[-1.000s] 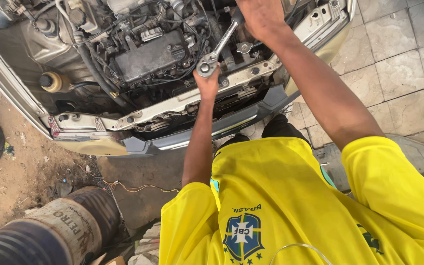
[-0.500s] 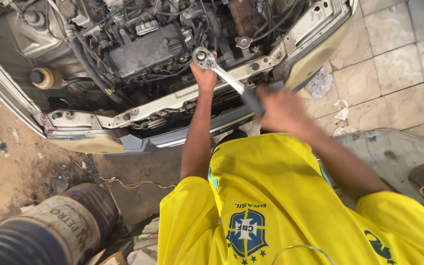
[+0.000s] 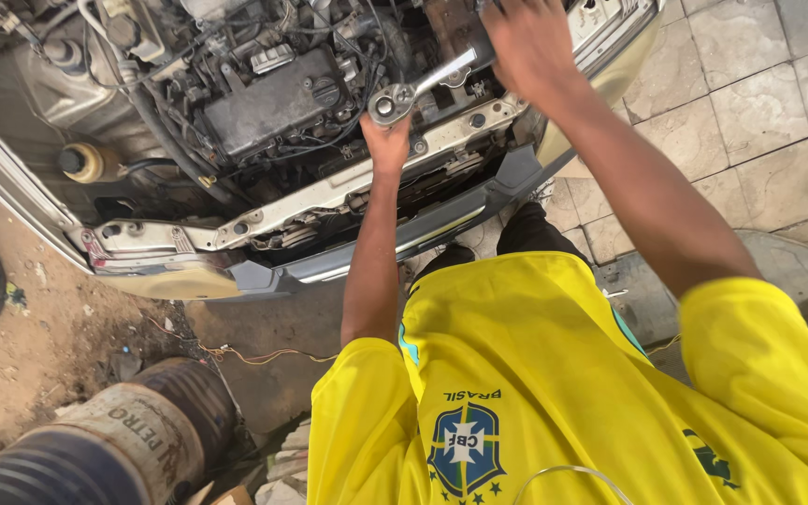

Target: The person uses a ratchet and socket to remove and tighten bolts on components within a car's engine bay and along the front chassis frame.

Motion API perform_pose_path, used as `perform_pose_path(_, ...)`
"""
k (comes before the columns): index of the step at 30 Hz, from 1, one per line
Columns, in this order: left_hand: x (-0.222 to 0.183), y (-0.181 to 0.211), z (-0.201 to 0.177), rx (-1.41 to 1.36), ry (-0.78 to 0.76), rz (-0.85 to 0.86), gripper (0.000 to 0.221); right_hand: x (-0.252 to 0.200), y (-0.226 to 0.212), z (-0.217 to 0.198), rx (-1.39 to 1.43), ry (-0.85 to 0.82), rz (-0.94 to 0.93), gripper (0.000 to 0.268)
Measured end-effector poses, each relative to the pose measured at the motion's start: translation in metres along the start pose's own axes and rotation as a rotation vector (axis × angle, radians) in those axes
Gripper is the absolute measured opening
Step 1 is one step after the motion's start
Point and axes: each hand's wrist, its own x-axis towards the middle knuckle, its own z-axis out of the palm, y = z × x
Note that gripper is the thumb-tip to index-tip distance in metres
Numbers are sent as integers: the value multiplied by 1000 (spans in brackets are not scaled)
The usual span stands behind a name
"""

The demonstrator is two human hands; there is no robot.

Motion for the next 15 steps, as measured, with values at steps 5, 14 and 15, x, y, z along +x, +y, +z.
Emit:
perform_pose_path(5, 4, -8, -5, 68, 8, -8, 13, -51, -61, -119, 350, -766, 208, 34)
perform_pose_path(14, 1, -23, -18, 43, 169, -112, 17, -35, -92, -162, 420, -900, 144, 38)
perform_pose_path(15, 4, -22, -24, -9, 156, -144, 17, -29, -74, -150, 353, -692, 50, 31)
